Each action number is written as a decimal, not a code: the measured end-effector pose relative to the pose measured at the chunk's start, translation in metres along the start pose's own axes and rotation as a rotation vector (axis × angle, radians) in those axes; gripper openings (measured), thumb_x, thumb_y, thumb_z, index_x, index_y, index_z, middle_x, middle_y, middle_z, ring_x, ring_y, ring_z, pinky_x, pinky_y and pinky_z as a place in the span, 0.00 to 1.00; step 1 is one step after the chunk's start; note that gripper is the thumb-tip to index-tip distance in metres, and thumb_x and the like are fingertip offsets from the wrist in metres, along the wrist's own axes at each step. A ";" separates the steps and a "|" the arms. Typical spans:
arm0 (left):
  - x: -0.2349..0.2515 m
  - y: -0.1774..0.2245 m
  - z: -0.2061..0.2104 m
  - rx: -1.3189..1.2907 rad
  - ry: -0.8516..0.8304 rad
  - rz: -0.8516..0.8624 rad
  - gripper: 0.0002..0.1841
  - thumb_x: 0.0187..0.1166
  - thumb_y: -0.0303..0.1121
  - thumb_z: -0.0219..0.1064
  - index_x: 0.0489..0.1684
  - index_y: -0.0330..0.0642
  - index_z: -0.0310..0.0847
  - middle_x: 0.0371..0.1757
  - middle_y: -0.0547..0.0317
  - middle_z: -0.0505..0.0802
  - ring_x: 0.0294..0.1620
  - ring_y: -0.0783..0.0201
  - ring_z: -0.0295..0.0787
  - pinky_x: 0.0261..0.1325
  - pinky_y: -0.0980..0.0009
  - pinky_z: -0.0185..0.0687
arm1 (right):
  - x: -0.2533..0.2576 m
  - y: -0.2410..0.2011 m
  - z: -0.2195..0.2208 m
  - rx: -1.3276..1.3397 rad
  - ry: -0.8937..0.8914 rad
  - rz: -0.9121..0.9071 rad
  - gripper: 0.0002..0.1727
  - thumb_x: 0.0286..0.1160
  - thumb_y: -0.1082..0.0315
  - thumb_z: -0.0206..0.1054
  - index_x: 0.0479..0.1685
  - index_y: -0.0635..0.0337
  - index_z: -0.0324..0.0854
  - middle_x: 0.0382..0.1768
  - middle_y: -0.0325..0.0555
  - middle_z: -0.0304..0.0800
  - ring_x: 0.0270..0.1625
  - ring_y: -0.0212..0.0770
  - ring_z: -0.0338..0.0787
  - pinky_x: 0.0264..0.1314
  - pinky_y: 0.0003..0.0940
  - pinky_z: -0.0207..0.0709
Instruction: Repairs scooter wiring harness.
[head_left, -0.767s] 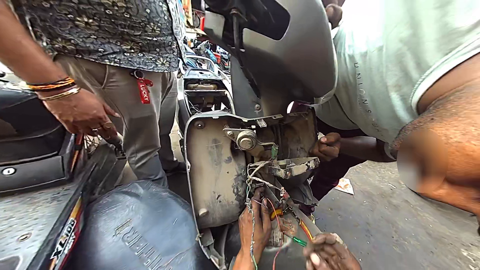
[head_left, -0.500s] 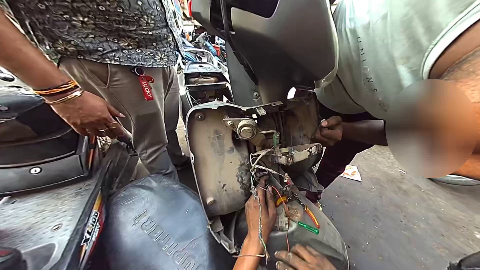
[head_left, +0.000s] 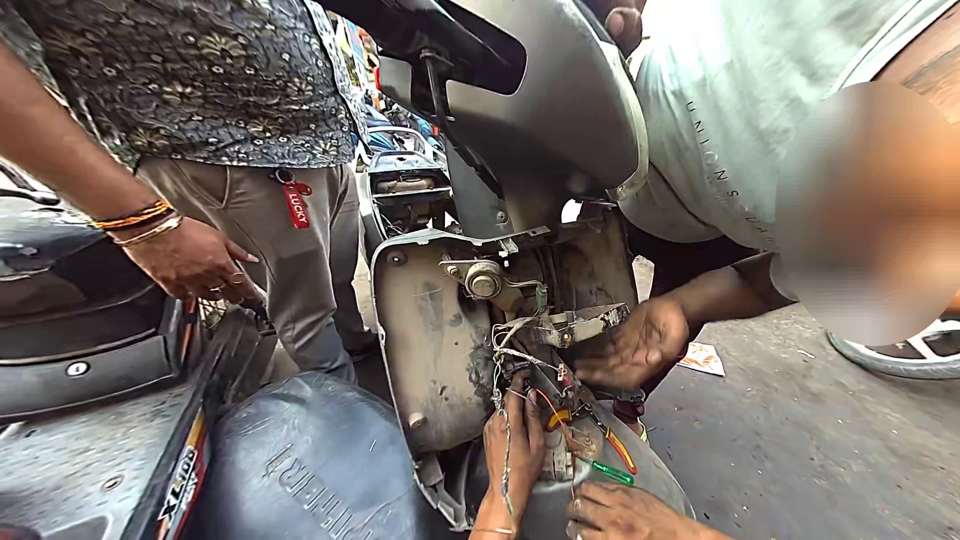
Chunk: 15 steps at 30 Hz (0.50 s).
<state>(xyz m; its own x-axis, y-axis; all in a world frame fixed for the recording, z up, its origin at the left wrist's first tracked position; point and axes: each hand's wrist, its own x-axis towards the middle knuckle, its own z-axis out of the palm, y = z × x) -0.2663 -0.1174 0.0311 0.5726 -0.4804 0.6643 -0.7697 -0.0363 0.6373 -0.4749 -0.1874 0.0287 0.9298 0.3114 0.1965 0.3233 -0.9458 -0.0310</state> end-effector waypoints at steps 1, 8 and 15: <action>0.000 -0.001 0.001 -0.014 -0.004 0.000 0.26 0.90 0.45 0.47 0.69 0.36 0.83 0.41 0.56 0.97 0.38 0.62 0.95 0.46 0.57 0.92 | 0.003 -0.002 -0.005 0.114 0.084 0.044 0.12 0.87 0.72 0.58 0.56 0.59 0.87 0.56 0.51 0.91 0.64 0.50 0.89 0.70 0.40 0.81; 0.000 -0.002 0.003 -0.047 0.034 0.026 0.24 0.89 0.43 0.49 0.60 0.35 0.87 0.40 0.56 0.96 0.40 0.62 0.95 0.45 0.58 0.92 | 0.052 -0.020 -0.064 0.622 0.754 0.518 0.08 0.79 0.63 0.74 0.47 0.57 0.91 0.41 0.40 0.96 0.41 0.31 0.93 0.46 0.30 0.90; -0.001 -0.004 0.002 -0.050 0.002 0.040 0.27 0.90 0.45 0.46 0.69 0.35 0.83 0.46 0.54 0.96 0.43 0.61 0.95 0.48 0.57 0.92 | 0.080 -0.009 -0.082 0.326 0.436 0.776 0.17 0.88 0.54 0.59 0.53 0.48 0.93 0.50 0.41 0.90 0.54 0.35 0.89 0.59 0.34 0.84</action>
<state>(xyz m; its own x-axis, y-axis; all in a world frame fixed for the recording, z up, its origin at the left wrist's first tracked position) -0.2640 -0.1184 0.0270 0.5424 -0.4785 0.6905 -0.7772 0.0264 0.6288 -0.4176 -0.1615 0.1248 0.7791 -0.5181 0.3528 -0.2635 -0.7814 -0.5657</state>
